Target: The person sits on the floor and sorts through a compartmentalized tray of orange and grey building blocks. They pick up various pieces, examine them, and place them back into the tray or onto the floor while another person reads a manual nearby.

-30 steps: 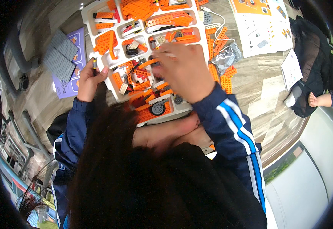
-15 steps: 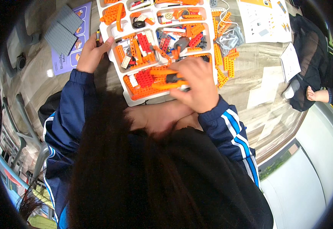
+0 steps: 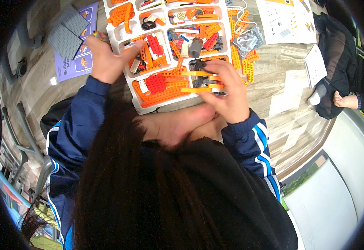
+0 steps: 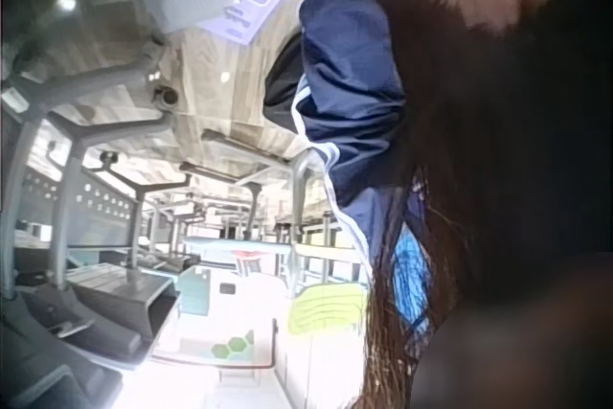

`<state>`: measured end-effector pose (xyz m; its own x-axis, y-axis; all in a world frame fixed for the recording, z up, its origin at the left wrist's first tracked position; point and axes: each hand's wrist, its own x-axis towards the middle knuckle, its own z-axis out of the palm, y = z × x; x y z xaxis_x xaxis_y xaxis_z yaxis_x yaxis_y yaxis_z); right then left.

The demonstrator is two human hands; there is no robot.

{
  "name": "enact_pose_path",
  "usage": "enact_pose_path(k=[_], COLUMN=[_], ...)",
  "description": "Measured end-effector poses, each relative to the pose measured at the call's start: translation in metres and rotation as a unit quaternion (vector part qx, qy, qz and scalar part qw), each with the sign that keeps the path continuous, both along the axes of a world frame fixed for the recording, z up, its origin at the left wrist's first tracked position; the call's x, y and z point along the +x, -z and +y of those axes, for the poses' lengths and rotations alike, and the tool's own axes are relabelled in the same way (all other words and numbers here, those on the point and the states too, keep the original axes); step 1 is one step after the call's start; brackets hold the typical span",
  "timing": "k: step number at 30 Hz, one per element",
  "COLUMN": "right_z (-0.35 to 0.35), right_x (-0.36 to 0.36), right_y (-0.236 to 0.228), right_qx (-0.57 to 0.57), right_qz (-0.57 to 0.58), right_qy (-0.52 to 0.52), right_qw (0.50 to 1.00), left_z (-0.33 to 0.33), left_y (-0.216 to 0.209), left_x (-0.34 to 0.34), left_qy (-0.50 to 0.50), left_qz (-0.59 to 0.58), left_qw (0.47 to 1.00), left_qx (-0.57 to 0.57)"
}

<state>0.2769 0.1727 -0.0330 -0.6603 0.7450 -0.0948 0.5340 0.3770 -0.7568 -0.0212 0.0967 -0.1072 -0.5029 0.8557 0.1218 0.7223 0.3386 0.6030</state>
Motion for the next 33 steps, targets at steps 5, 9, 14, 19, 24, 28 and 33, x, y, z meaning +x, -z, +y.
enact_pose_path(k=[5, 9, 14, 19, 24, 28, 33], right_z=[-0.002, 0.001, -0.003, 0.007, 0.021, 0.02, 0.015], right_x=[-0.011, -0.028, -0.074, -0.108, -0.097, -0.097, -0.098], right_y=[0.003, -0.014, -0.009, 0.028, 0.03, 0.029, -0.009], right_qx=[0.071, 0.098, 0.173, 0.197, 0.164, 0.199, 0.11], right_qz=[-0.113, -0.109, -0.118, -0.149, -0.146, -0.17, -0.187], right_qy=[-0.034, -0.036, -0.167, -0.189, -0.155, -0.158, -0.24], right_qw=[0.99, 0.988, 0.963, 0.95, 0.963, 0.952, 0.946], left_z=[0.0, -0.003, -0.002, 0.001, 0.0, -0.002, 0.007], left_y=[0.009, 0.012, 0.002, -0.008, -0.008, -0.007, -0.01], left_x=[0.021, -0.008, -0.013, -0.019, -0.025, -0.022, -0.021], left_qy=[0.055, 0.059, 0.076, 0.061, 0.064, 0.058, -0.037], left_qz=[0.008, -0.159, -0.256, -0.342, -0.369, -0.454, -0.336], left_qw=[0.998, 0.983, 0.961, 0.935, 0.922, 0.888, 0.941], left_qx=[-0.022, -0.066, -0.071, -0.074, -0.095, -0.053, 0.012])
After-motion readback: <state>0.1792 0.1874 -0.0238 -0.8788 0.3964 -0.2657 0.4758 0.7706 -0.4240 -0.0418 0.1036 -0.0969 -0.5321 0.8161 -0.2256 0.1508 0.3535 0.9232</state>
